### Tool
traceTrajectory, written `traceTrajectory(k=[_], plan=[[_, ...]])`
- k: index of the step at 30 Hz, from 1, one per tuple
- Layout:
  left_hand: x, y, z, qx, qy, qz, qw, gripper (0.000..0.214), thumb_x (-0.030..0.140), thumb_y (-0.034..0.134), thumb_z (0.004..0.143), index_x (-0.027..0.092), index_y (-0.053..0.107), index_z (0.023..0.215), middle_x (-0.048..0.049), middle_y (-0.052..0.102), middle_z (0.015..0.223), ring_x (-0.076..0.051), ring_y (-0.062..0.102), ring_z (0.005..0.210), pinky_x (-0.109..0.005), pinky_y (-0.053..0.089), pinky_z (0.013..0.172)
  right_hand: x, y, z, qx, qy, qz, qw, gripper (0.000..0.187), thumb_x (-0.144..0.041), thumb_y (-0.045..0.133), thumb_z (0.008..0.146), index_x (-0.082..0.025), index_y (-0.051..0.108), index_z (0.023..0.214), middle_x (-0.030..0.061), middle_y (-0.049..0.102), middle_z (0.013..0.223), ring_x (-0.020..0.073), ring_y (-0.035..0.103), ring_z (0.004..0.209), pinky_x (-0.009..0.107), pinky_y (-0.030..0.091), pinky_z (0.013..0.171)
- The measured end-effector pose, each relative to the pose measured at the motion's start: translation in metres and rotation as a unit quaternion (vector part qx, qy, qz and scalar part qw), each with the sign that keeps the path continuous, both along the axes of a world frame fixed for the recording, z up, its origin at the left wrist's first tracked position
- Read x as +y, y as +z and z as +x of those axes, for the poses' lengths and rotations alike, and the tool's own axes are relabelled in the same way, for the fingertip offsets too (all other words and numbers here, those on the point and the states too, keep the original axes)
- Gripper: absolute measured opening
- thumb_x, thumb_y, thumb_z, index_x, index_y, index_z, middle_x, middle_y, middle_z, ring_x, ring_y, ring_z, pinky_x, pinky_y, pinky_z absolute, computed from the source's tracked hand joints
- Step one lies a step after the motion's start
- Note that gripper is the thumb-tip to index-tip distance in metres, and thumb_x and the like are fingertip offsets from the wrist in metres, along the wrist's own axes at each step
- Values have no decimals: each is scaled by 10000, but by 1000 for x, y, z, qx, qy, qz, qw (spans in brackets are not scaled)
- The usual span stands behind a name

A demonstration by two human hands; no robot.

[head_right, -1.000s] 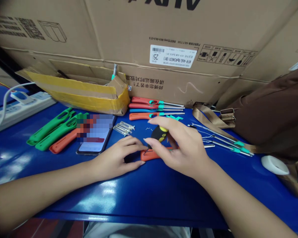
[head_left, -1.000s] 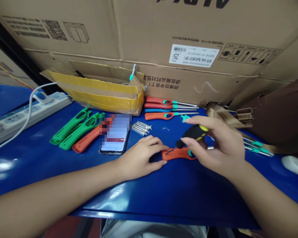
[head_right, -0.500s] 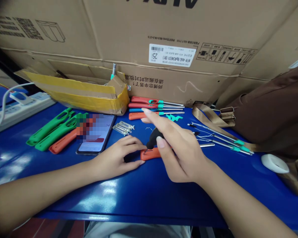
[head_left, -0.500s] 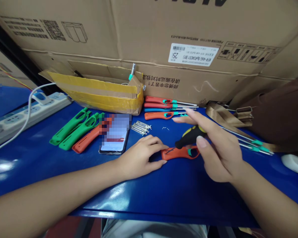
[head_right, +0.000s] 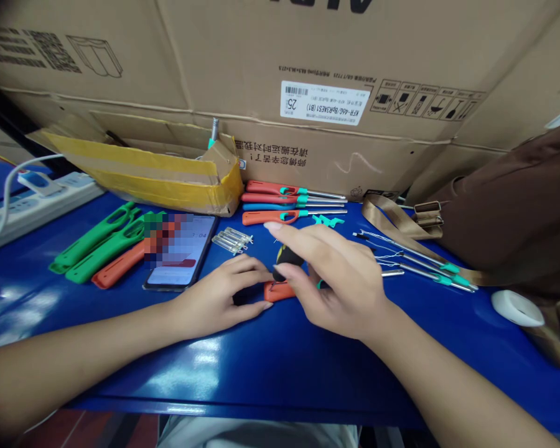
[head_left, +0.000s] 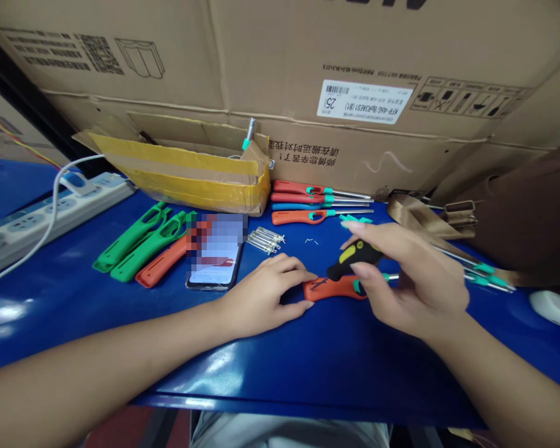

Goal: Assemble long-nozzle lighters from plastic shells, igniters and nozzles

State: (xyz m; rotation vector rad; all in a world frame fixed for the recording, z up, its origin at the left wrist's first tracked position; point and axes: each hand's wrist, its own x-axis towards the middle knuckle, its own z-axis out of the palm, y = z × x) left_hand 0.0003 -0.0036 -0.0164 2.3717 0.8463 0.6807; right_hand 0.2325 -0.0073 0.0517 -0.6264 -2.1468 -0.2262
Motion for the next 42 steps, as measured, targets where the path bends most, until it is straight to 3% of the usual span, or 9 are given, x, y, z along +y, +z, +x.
traceTrajectory(k=[3, 8, 13, 19, 24, 30, 35, 39, 42], plan=[[0, 0, 0, 1, -1, -1, 1000, 325, 210, 706, 907, 187, 666, 1229, -67, 661, 1146, -217, 590, 1074, -377, 468, 1006, 1, 1, 1, -13, -30, 47, 998, 371, -233, 677, 949, -247, 635, 1317, 22, 753, 837, 171, 680, 663, 298, 540, 603], [-1, 0, 0, -2, 2, 2, 1000, 307, 236, 708, 913, 187, 667, 1213, -66, 662, 1129, -220, 588, 1062, -378, 474, 992, 1, 1, 0, 5, 57, -69, 996, 439, -112, 451, 983, -173, 564, 1403, 120, 712, 1267, 244, 670, 1164, 387, 562, 935], [-1, -1, 0, 0, -4, 4, 1000, 301, 222, 707, 910, 185, 671, 1207, -61, 655, 1137, -213, 584, 1077, -368, 466, 1004, 1, 3, 2, -8, 8, 7, 1000, 298, -219, 708, 913, -187, 676, 1208, 66, 754, 947, 182, 704, 792, 290, 568, 703], [1, -1, 0, -5, -1, 0, 1000, 329, 218, 710, 905, 191, 661, 1229, -58, 652, 1147, -212, 583, 1085, -365, 461, 1015, -2, 1, 1, -25, 23, -38, 999, 505, -138, 443, 987, -133, 470, 1491, 140, 706, 1250, 237, 682, 1139, 361, 568, 901], [0, -1, 0, 1, 1, -2, 1000, 314, 222, 705, 909, 193, 668, 1219, -60, 651, 1143, -215, 585, 1077, -374, 463, 1009, -4, 2, 0, -54, -46, 32, 997, 279, -263, 692, 938, -179, 656, 1202, 29, 732, 825, 163, 671, 679, 297, 520, 618], [0, 0, 0, -2, -1, -4, 1000, 333, 225, 713, 905, 193, 662, 1232, -62, 657, 1153, -216, 585, 1090, -380, 465, 1024, -3, 1, -1, 1, 30, -50, 998, 476, -107, 440, 983, -164, 521, 1448, 107, 735, 1177, 201, 715, 960, 332, 572, 812], [0, 0, 0, -1, 1, 1, 1000, 325, 210, 712, 901, 198, 668, 1222, -66, 658, 1148, -219, 591, 1075, -386, 476, 1004, -2, 3, -1, -29, -53, 30, 998, 359, -238, 699, 928, -217, 642, 1282, 8, 746, 841, 150, 658, 659, 269, 536, 639], [0, 0, -1, -2, 0, -1, 1000, 327, 222, 709, 907, 197, 660, 1230, -66, 658, 1154, -219, 589, 1084, -389, 469, 1019, -1, 2, 0, -12, 0, -37, 999, 501, -173, 474, 994, -210, 495, 1493, 82, 752, 1138, 213, 717, 937, 336, 570, 792], [0, 0, -1, -2, 0, -2, 1000, 339, 219, 710, 905, 202, 656, 1239, -66, 657, 1153, -221, 588, 1085, -393, 471, 1019, 0, 1, 1, 2, 4, -45, 999, 433, -190, 576, 964, -235, 585, 1394, 60, 758, 1028, 196, 708, 818, 321, 566, 727]])
